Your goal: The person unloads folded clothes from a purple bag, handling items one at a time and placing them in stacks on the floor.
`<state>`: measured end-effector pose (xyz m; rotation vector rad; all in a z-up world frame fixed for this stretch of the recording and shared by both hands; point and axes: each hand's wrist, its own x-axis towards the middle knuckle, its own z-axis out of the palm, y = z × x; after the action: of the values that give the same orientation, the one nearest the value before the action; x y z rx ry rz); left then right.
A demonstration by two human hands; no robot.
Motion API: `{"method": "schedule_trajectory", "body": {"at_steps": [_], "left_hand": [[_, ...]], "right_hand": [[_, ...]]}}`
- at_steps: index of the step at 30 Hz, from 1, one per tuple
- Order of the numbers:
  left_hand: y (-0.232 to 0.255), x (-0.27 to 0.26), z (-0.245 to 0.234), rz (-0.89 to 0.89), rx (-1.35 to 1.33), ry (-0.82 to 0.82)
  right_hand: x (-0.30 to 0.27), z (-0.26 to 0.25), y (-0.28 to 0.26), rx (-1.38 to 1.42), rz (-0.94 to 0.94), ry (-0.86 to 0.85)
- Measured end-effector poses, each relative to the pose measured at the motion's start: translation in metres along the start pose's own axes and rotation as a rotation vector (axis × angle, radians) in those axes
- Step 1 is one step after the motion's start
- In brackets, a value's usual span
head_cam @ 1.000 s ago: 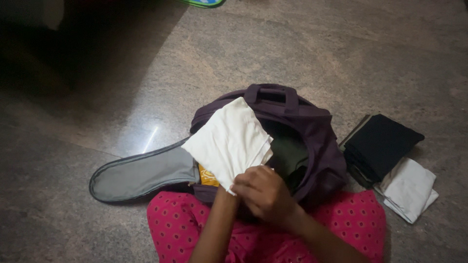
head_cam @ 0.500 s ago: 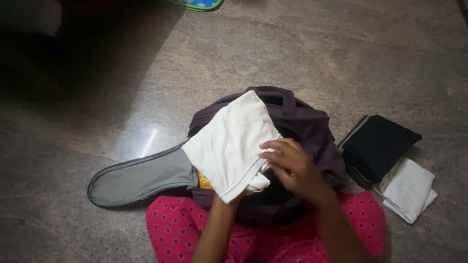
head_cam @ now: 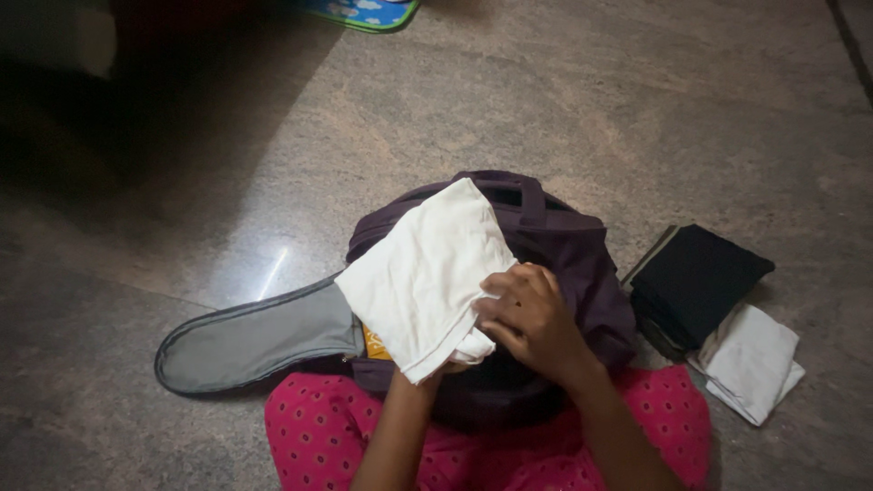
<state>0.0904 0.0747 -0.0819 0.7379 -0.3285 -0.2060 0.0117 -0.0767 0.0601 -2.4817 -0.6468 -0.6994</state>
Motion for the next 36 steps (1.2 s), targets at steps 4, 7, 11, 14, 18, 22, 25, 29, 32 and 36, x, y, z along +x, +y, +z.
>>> {"method": "schedule_trajectory", "body": {"at_steps": [4,7,11,14,18,22,25,29,32,36], "left_hand": [[-0.002,0.001,0.001,0.0,0.005,-0.005],[-0.002,0.0,0.0,0.002,0.005,-0.001],[-0.004,0.001,-0.001,0.002,-0.002,-0.007],[-0.007,0.002,-0.001,0.008,-0.007,-0.012],[-0.01,0.002,-0.004,0.013,-0.02,-0.024],[-0.013,-0.002,-0.006,0.003,-0.044,-0.044],[-0.016,0.0,-0.008,0.015,-0.052,-0.058],[-0.032,-0.008,-0.019,0.018,-0.071,-0.088],[-0.055,-0.011,-0.032,0.0,-0.083,-0.139],[-0.062,-0.02,-0.036,0.098,-0.451,-0.114]], "right_hand": [[-0.001,0.004,0.001,-0.065,0.004,0.032],[0.0,0.001,0.002,-0.077,-0.049,0.032],[0.002,0.005,0.0,-0.099,-0.04,0.06],[-0.001,0.002,0.003,-0.068,-0.051,0.075],[-0.011,-0.007,0.007,0.035,0.016,0.007],[-0.012,-0.008,0.009,0.052,0.033,-0.152],[-0.013,-0.016,0.011,0.178,0.141,-0.159],[0.001,-0.017,0.01,0.327,0.178,0.04],[0.021,0.005,-0.002,0.265,-0.027,-0.032],[0.037,0.032,-0.023,0.109,-0.141,-0.355]]}}
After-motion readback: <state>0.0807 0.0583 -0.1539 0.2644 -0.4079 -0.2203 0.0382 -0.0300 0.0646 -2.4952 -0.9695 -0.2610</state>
